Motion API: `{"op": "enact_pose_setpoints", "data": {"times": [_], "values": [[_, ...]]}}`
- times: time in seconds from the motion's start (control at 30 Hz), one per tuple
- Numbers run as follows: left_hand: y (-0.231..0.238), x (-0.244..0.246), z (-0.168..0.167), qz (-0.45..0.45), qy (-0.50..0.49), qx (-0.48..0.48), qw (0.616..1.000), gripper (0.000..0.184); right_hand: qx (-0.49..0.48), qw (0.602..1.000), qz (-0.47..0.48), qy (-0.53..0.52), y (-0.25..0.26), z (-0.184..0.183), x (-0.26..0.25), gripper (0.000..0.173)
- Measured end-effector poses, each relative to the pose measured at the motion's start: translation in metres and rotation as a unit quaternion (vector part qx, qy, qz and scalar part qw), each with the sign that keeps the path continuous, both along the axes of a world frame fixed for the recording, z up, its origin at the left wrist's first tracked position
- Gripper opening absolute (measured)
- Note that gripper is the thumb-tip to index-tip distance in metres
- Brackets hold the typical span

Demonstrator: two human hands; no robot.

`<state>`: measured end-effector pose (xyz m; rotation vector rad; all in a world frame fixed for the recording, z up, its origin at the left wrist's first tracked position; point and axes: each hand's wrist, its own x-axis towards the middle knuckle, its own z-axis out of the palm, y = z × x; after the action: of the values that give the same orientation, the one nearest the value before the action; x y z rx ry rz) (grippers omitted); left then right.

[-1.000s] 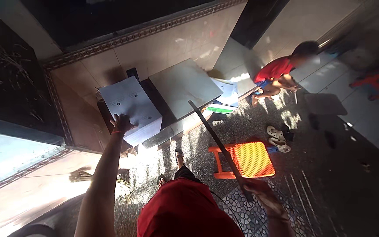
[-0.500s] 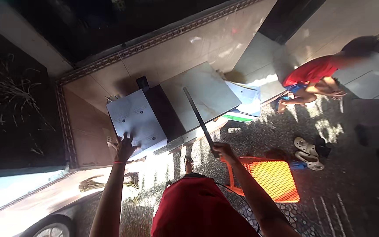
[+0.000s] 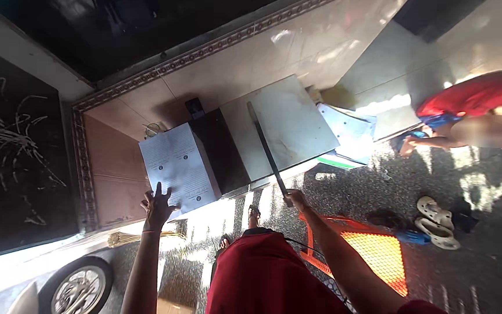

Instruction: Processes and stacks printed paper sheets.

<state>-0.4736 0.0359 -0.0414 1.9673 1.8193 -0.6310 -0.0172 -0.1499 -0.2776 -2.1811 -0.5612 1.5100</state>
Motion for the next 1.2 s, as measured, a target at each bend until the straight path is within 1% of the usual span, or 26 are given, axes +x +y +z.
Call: {"op": "enact_pose_setpoints", "data": {"times": [0.1,0.2,0.27,0.33,0.47,0.53,0.63,0.77,0.93,1.03,1.13,1.2], "values": [[-0.001,0.003,0.001,0.016,0.007,0.002,1.000,0.074,-0.008,1.000,0.013,0.017,0.016,-0.018,0.007,0.038],[-0.004,0.006,0.003,0.022,0.002,0.007,1.000,0.074,-0.017,0.999,0.022,0.034,0.028,-0.012,0.004,0.040],[-0.005,0.005,0.003,0.022,-0.018,0.027,0.999,0.073,-0.015,0.999,0.027,0.039,0.033,-0.008,0.004,0.040],[-0.005,0.004,0.000,0.025,-0.026,0.033,0.999,0.072,-0.013,0.999,0.026,0.044,0.036,-0.011,0.004,0.039],[-0.004,0.005,0.000,0.026,-0.005,0.020,0.999,0.072,0.010,0.997,0.007,0.079,0.041,-0.038,-0.010,0.040],[-0.004,0.008,0.004,0.024,-0.007,0.015,1.000,0.071,0.031,0.994,-0.001,0.102,0.041,-0.031,-0.019,0.037],[-0.003,0.007,0.006,0.019,-0.010,0.010,1.000,0.071,0.087,0.989,-0.022,0.120,0.031,-0.003,-0.032,0.032],[-0.005,0.001,0.004,0.018,-0.033,0.013,0.999,0.069,0.125,0.986,-0.033,0.107,-0.004,0.051,-0.056,0.034],[-0.005,-0.010,-0.005,0.012,-0.052,0.022,0.998,0.073,0.181,0.980,-0.008,0.086,-0.047,0.133,-0.091,0.030],[-0.004,-0.013,-0.007,0.001,-0.064,0.024,0.998,0.074,0.228,0.966,0.012,0.121,-0.048,0.176,-0.122,0.026],[-0.003,-0.014,-0.009,-0.012,-0.072,0.031,0.997,0.073,0.281,0.938,0.084,0.185,-0.032,0.202,-0.154,0.028],[-0.002,-0.017,-0.015,-0.021,-0.071,0.039,0.996,0.074,0.306,0.920,0.125,0.211,-0.016,0.212,-0.180,0.030]]}}
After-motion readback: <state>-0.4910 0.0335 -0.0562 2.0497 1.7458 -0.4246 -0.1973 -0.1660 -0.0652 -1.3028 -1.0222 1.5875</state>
